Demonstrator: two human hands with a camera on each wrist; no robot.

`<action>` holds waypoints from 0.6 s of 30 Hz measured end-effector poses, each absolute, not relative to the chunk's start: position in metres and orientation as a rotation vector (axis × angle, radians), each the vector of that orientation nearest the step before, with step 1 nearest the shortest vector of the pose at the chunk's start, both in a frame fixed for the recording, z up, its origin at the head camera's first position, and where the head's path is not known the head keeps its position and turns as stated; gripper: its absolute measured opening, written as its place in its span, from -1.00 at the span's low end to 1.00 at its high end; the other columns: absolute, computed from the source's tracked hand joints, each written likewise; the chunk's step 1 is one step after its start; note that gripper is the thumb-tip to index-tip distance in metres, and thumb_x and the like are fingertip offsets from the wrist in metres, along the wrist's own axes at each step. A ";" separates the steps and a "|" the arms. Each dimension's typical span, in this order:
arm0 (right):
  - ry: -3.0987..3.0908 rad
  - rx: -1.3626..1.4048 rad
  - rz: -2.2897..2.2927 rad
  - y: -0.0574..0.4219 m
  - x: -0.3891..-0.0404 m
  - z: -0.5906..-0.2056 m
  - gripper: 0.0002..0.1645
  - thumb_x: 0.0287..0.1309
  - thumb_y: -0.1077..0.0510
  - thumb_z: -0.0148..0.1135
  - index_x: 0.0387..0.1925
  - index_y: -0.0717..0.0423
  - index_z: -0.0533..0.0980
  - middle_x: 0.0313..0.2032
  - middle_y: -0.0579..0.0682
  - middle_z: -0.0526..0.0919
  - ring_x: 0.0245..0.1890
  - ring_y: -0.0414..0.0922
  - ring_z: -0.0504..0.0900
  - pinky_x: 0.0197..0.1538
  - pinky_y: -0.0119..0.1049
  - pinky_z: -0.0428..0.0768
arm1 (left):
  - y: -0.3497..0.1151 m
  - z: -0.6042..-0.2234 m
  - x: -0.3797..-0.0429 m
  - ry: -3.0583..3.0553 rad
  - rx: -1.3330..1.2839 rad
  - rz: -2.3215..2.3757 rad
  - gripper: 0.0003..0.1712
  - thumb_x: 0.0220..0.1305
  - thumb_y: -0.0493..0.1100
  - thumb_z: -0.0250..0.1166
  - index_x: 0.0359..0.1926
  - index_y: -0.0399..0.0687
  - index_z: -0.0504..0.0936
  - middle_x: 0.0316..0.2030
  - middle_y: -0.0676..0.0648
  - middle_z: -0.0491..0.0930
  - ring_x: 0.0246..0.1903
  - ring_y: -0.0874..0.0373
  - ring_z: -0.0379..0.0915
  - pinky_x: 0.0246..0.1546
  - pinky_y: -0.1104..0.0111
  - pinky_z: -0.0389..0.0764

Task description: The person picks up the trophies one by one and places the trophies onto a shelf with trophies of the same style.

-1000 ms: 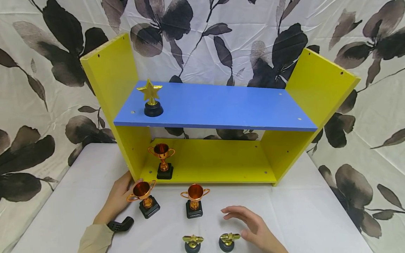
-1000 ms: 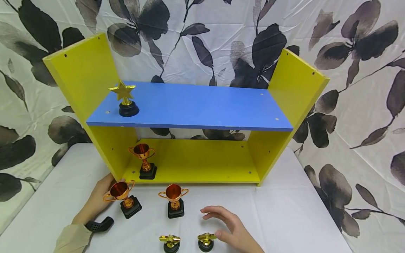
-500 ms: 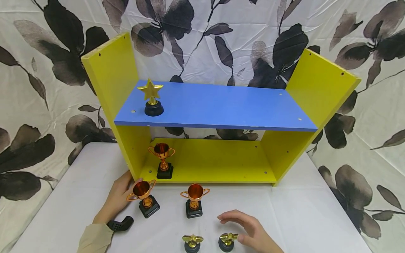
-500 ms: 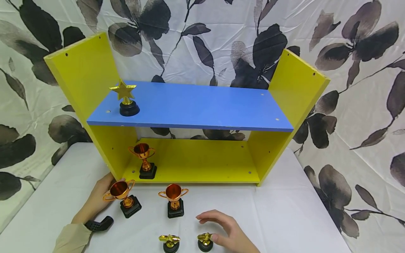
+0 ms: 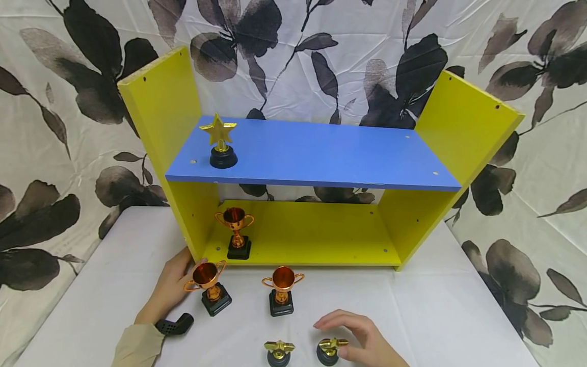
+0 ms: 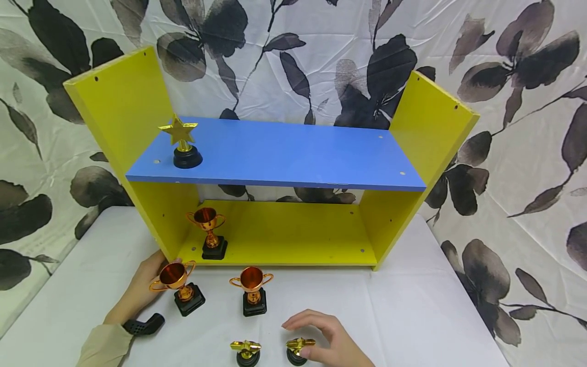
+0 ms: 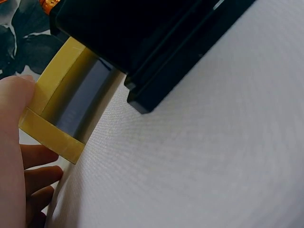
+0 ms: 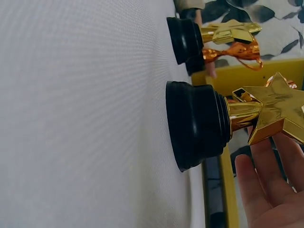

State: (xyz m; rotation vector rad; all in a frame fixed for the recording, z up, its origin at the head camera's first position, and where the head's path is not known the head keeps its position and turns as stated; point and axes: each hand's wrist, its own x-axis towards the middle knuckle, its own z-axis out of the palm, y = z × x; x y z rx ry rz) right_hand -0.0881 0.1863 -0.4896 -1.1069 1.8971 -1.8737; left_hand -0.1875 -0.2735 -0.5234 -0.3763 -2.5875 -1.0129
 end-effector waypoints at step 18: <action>1.856 -1.140 -1.952 0.185 -0.088 -0.494 -0.55 0.15 0.55 0.11 0.04 0.23 0.59 -0.01 0.17 0.67 0.01 0.01 0.61 0.18 -0.13 0.55 | -0.273 -0.524 -0.188 -2.583 -0.389 -0.996 -0.37 0.39 -0.10 0.24 0.35 -0.32 0.34 0.21 -0.31 0.48 0.22 -0.30 0.37 0.17 -0.29 0.34</action>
